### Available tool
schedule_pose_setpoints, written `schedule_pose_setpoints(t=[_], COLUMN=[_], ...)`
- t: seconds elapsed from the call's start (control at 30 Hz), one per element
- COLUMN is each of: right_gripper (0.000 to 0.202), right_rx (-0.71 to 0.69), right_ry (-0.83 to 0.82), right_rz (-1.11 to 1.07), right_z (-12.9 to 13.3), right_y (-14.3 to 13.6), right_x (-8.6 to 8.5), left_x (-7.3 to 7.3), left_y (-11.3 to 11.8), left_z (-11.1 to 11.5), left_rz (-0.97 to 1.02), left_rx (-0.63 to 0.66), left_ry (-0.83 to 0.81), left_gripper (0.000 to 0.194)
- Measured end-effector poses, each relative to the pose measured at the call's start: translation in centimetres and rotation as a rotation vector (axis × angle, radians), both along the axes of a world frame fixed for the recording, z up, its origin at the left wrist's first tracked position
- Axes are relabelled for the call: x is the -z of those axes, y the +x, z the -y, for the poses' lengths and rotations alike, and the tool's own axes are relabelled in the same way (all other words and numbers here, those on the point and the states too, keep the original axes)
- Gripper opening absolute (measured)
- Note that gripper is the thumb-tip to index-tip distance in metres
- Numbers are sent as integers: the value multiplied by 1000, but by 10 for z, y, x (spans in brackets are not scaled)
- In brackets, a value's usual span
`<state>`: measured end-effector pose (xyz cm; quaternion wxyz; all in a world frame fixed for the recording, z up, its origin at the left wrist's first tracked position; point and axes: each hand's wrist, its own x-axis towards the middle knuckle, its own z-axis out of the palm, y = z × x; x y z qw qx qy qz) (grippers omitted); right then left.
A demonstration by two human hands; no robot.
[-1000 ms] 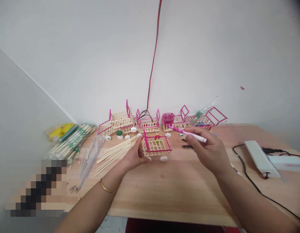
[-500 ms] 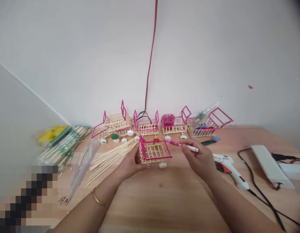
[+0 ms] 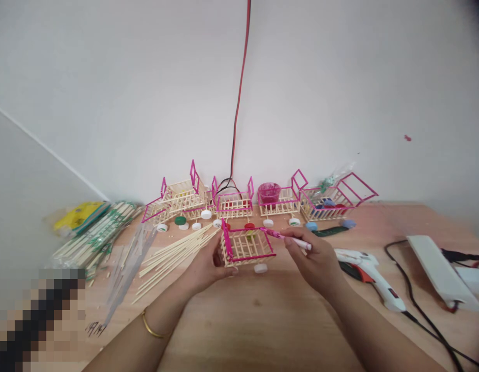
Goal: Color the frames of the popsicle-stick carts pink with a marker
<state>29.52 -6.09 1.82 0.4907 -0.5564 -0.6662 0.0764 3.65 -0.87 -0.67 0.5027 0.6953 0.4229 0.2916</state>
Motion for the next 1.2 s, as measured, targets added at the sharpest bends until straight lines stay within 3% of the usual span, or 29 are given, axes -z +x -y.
schedule_pose_setpoints(t=[0.57, 1.2], right_gripper=[21, 14], right_rx=[1, -88], right_ry=[2, 29], right_rz=[14, 22], right_z=[0, -1], right_y=[-2, -5], right_x=[2, 6], left_x=[0, -3], left_y=[0, -1], left_z=[0, 2], left_rz=[74, -52], left_rx=[37, 3], left_ry=[-27, 2], left_gripper=[86, 86])
